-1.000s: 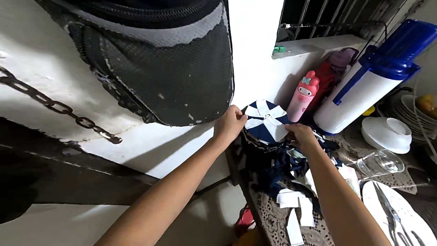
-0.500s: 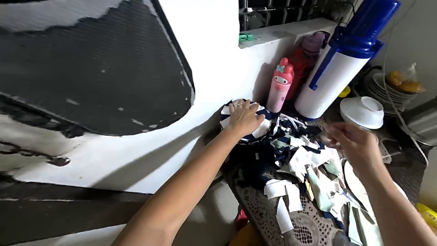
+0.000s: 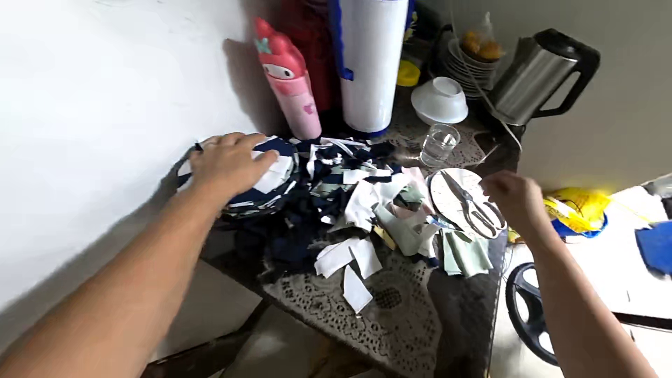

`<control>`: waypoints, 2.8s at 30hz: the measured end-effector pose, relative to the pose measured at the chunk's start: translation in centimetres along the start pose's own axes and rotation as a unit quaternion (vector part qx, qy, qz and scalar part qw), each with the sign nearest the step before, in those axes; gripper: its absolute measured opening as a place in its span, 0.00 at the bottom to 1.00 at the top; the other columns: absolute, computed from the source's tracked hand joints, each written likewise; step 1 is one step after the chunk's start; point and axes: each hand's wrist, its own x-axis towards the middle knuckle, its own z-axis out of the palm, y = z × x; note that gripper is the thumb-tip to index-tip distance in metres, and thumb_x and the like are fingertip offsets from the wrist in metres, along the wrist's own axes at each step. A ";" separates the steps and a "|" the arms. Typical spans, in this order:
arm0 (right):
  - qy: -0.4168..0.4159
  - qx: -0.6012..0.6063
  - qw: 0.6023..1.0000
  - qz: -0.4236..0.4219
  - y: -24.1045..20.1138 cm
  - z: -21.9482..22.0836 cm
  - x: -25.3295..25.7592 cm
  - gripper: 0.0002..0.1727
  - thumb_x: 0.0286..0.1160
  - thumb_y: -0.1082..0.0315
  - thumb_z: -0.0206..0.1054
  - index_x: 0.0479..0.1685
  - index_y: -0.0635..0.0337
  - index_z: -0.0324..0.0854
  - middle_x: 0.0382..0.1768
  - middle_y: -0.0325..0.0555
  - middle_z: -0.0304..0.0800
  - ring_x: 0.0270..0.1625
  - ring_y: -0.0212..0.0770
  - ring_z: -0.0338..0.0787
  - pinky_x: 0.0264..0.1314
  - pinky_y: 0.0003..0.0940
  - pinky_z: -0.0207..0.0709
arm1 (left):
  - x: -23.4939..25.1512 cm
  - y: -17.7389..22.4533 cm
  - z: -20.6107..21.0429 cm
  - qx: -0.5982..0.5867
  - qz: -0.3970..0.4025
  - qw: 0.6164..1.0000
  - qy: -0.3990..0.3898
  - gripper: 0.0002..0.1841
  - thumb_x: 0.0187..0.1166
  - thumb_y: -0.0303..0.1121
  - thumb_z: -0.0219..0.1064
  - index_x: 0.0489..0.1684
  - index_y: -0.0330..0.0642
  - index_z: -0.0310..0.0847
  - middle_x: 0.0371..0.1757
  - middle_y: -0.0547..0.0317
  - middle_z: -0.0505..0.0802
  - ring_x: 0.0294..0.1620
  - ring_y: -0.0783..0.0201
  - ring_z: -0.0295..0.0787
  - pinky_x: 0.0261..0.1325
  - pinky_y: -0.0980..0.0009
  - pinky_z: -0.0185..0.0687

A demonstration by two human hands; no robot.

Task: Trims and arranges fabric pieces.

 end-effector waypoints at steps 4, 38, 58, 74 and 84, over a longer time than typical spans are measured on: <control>-0.150 -0.167 0.967 0.119 1.8 0.9 -1.5 0.18 0.83 0.64 0.62 0.64 0.65 0.85 0.62 0.67 0.87 0.66 0.68 0.86 0.65 0.72 0.74 | -1.7 3.0 -1.3 0.038 0.050 0.995 0.080 0.34 0.85 0.48 0.64 0.86 0.35 0.66 0.84 0.20 0.66 0.86 0.14 0.48 0.74 0.11 0.33; -0.065 -0.073 0.987 0.127 7.0 4.9 -2.5 0.18 0.79 0.66 0.68 0.60 0.70 0.83 0.64 0.66 0.84 0.59 0.65 0.89 0.60 0.62 0.81 | -4.2 31.4 11.9 -0.385 -0.092 0.893 -0.214 0.23 0.82 0.28 0.67 0.75 0.34 0.74 0.61 0.37 0.87 0.47 0.52 0.87 0.49 0.56 0.85; 0.017 0.094 0.993 -0.067 1.9 5.2 -8.7 0.26 0.79 0.58 0.69 0.72 0.63 0.82 0.66 0.63 0.86 0.67 0.61 0.86 0.68 0.58 0.79 | -15.8 23.7 5.2 -0.461 0.038 0.882 -0.090 0.13 0.80 0.26 0.65 0.57 0.26 0.78 0.47 0.48 0.90 0.42 0.62 0.91 0.47 0.63 0.90; 0.097 0.464 0.871 -0.131 -3.1 10.2 -21.2 0.16 0.80 0.68 0.69 0.56 0.73 0.88 0.59 0.54 0.92 0.59 0.33 0.93 0.60 0.25 0.88 | -26.6 21.0 6.3 -0.699 0.082 0.690 -0.171 0.08 0.72 0.25 0.74 0.44 0.40 0.84 0.41 0.67 0.92 0.43 0.75 0.90 0.50 0.77 0.89; 0.075 0.526 0.845 -0.065 -3.5 9.9 -22.2 0.17 0.79 0.71 0.68 0.60 0.75 0.86 0.57 0.48 0.94 0.56 0.29 0.93 0.60 0.24 0.88 | -26.8 20.4 7.4 -0.705 0.092 0.680 -0.178 0.08 0.73 0.28 0.75 0.45 0.40 0.84 0.42 0.67 0.93 0.44 0.74 0.91 0.52 0.75 0.90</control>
